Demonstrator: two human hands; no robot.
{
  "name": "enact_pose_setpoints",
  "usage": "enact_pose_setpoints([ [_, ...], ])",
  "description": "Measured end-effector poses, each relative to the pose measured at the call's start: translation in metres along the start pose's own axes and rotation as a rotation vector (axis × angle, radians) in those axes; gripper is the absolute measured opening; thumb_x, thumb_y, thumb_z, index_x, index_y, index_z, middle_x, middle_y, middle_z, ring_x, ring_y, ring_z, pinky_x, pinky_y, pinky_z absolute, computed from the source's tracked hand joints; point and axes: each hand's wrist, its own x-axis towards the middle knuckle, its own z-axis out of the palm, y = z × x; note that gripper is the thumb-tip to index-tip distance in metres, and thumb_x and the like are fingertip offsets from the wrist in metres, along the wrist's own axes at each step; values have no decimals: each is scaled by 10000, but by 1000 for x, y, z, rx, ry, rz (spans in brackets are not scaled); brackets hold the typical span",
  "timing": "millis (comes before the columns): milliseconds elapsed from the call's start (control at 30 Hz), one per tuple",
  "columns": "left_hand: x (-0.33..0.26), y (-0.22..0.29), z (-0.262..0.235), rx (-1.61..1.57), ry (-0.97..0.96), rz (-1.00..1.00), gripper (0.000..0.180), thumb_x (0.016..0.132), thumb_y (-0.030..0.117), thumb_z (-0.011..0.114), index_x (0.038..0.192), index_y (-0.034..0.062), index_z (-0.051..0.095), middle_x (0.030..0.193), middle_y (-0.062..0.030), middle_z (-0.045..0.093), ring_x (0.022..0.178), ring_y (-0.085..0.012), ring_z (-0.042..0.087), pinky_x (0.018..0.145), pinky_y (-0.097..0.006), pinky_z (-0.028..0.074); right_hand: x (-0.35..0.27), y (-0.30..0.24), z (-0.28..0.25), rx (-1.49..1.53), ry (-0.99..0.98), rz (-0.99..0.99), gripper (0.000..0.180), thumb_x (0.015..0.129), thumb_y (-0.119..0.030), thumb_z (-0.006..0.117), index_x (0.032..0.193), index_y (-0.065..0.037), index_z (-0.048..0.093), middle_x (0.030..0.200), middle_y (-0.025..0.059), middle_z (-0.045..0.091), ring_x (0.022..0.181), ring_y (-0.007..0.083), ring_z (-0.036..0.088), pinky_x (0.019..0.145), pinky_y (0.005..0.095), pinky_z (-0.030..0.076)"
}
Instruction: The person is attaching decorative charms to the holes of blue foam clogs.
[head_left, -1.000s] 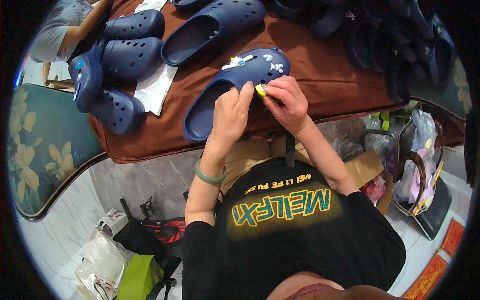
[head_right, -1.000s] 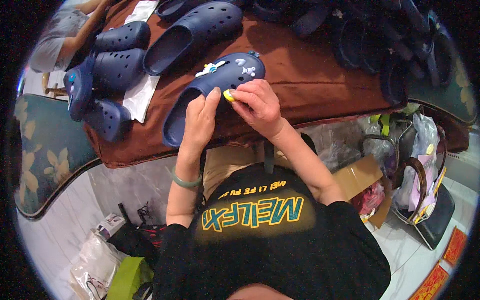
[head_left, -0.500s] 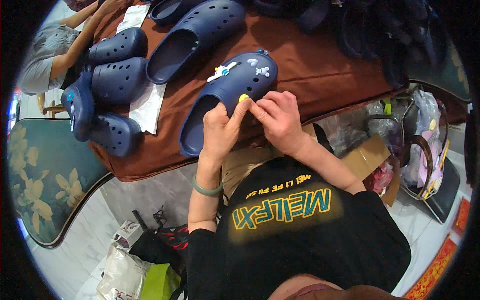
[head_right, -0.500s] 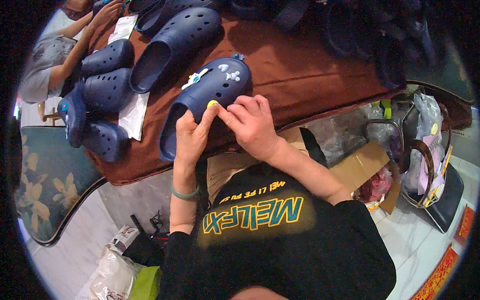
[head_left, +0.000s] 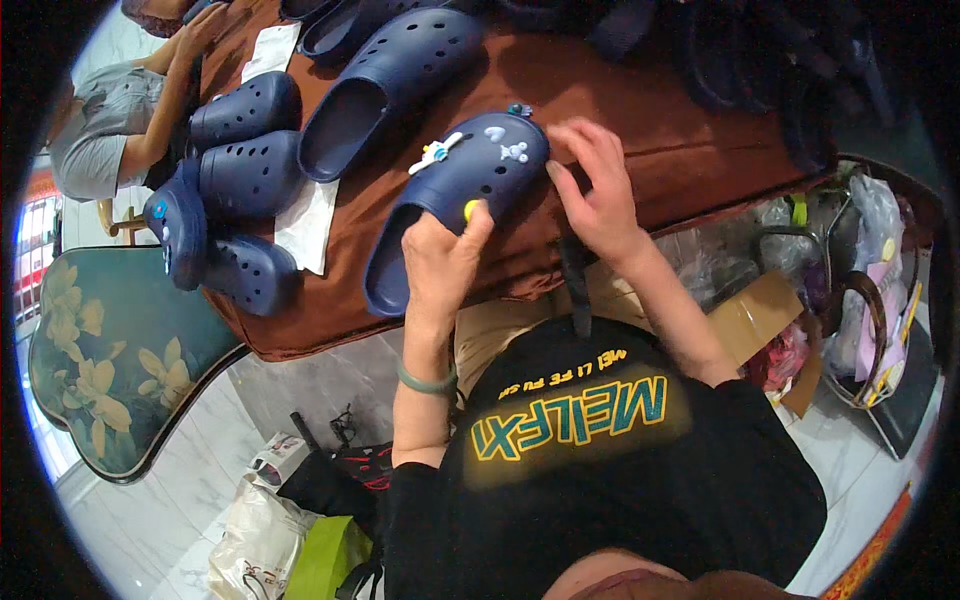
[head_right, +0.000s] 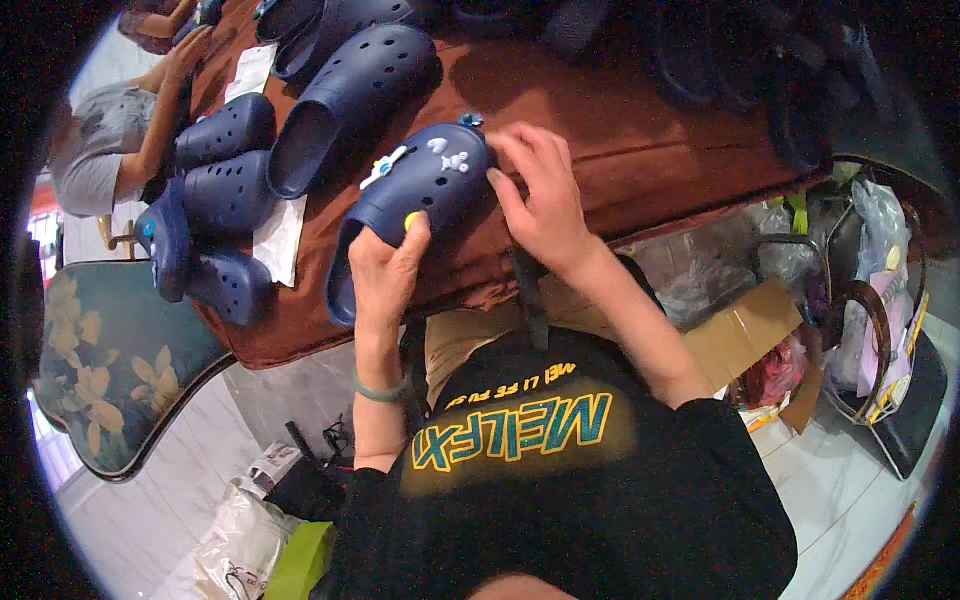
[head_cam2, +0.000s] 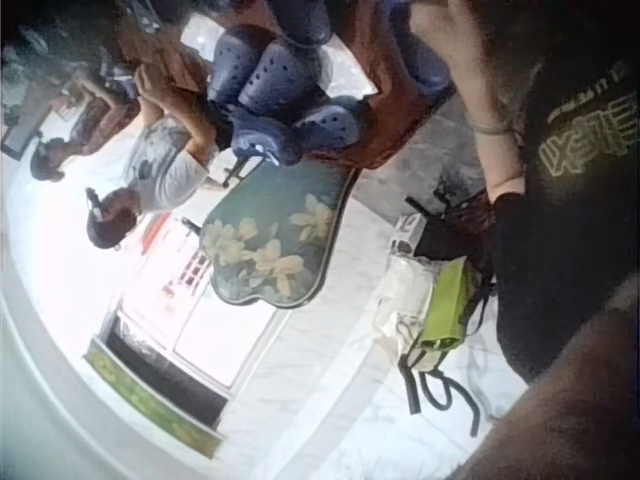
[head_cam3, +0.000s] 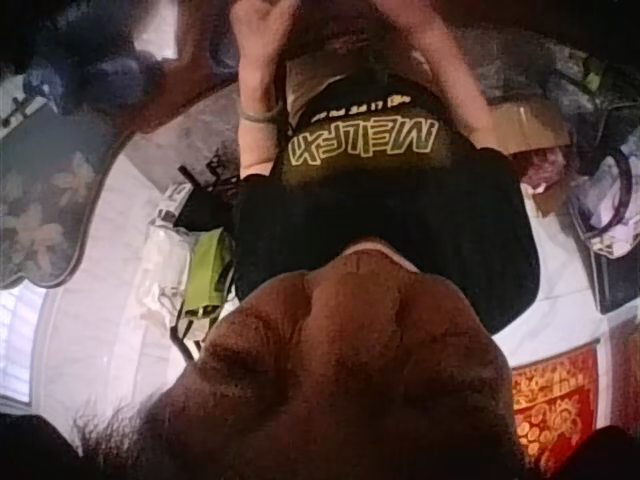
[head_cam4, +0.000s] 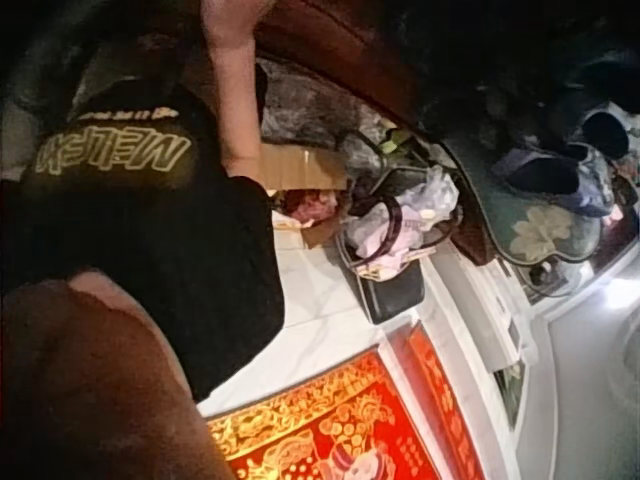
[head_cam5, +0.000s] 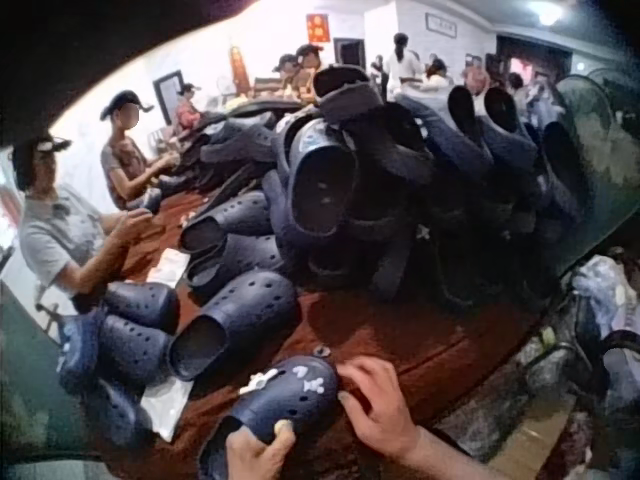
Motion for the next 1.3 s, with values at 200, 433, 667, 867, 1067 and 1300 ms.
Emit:
enact_pose_setpoints([
  [200,-3,-2,0,-91,-4,-24,260,832,173,668,1000,-24,651,873,-133,688,775,-220,664,728,-315,501,25,27,15,358,-167,110,304,878,-134,604,1158,-18,593,1171,149,589,1101,277,556,949,336,428],
  [433,-4,-1,-13,-349,-241,-174,303,861,162,684,1082,-40,637,973,-47,662,859,-101,591,794,-239,466,54,70,3,259,-92,155,159,902,-70,581,1030,-37,669,981,23,641,886,103,596,775,239,474],
  [667,-8,-8,-1,-289,-33,-23,302,817,135,710,1036,-52,620,918,-101,689,818,-149,642,738,-275,496,41,-11,-10,207,-272,-269,132,788,-87,686,919,-100,683,918,53,640,852,222,606,776,344,448],
  [867,-6,-6,8,-28,141,165,252,793,138,698,938,-51,616,805,-183,680,713,-285,688,643,-341,528,6,-25,5,34,-303,-311,141,756,-85,704,889,-128,684,837,28,633,805,207,591,753,334,398],
  [1067,-6,-13,3,13,132,185,295,774,184,717,920,-55,625,775,-184,679,682,-300,683,631,-346,529,61,33,-6,-42,-207,20,180,830,-190,646,972,-88,689,936,101,674,896,279,631,754,382,483],
  [1300,-13,-11,3,-15,98,146,290,761,179,738,914,-47,641,762,-178,676,651,-280,675,615,-328,515,82,69,25,-192,-501,-40,239,836,-191,661,1030,-50,655,971,95,600,902,261,604,780,351,488],
])
